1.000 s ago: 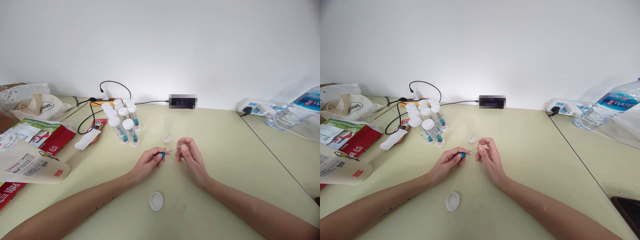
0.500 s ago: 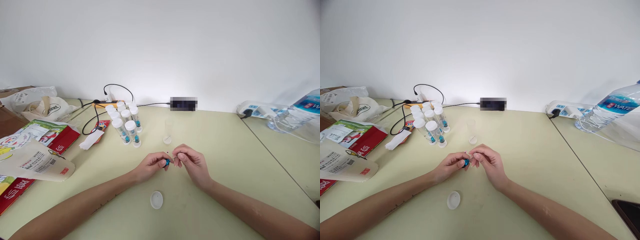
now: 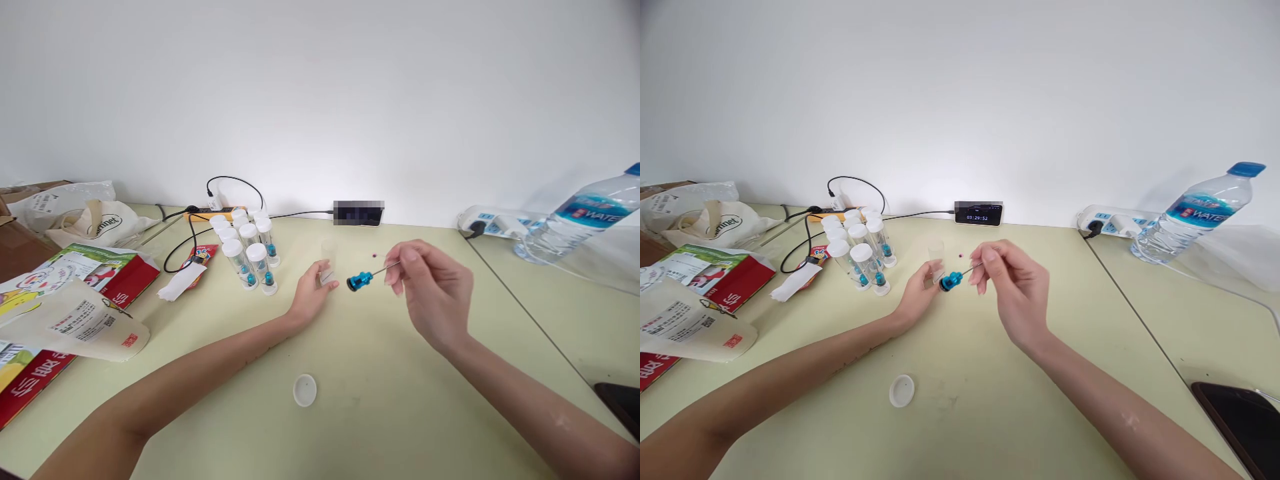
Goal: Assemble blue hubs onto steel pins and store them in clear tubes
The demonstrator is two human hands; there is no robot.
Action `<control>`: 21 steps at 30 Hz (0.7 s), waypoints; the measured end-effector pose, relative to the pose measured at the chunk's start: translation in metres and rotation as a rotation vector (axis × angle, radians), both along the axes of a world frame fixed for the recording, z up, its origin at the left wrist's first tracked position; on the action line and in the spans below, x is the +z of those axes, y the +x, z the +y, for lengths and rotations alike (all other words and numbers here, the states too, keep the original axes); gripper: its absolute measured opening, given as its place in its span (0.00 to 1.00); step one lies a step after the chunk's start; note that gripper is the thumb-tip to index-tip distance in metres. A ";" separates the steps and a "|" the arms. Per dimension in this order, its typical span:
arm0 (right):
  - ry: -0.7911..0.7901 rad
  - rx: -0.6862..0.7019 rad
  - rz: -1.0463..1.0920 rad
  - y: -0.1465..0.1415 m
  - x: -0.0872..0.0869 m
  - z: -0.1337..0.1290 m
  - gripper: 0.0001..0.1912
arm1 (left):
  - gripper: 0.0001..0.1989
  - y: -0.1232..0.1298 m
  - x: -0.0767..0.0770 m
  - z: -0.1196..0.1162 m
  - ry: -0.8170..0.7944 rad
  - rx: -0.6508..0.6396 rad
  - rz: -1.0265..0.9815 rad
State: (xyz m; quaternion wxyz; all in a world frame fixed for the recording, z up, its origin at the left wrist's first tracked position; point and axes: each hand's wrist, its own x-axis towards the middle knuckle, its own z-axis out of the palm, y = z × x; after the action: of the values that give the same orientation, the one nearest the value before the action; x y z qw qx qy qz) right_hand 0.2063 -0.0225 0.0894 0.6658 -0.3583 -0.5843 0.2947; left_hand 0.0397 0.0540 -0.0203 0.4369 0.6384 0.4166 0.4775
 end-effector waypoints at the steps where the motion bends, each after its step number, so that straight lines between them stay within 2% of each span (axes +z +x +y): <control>1: 0.024 -0.034 0.018 0.004 0.005 0.001 0.09 | 0.18 0.003 0.001 0.001 -0.004 -0.009 -0.007; 4: 0.100 -0.132 0.054 0.011 0.013 0.005 0.09 | 0.15 0.008 0.004 -0.001 0.026 -0.035 -0.046; 7: 0.154 -0.198 0.063 0.012 0.012 0.011 0.08 | 0.16 0.008 0.004 -0.005 0.079 -0.047 -0.086; 12: 0.113 -0.178 -0.097 0.003 -0.006 0.014 0.09 | 0.16 0.009 0.007 -0.008 0.132 -0.033 -0.066; 16: 0.046 -0.130 -0.222 -0.002 -0.022 0.016 0.10 | 0.15 0.007 0.011 -0.009 0.243 0.025 -0.020; 21: -0.019 -0.233 -0.261 -0.003 -0.036 0.021 0.08 | 0.14 0.004 0.012 -0.009 0.294 0.110 0.054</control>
State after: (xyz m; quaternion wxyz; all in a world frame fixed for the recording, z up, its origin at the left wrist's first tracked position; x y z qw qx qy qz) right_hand 0.2029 -0.0019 0.0538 0.6106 -0.4649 -0.6176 0.1721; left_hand 0.0436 0.0445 -0.0080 0.3007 0.6844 0.3881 0.5390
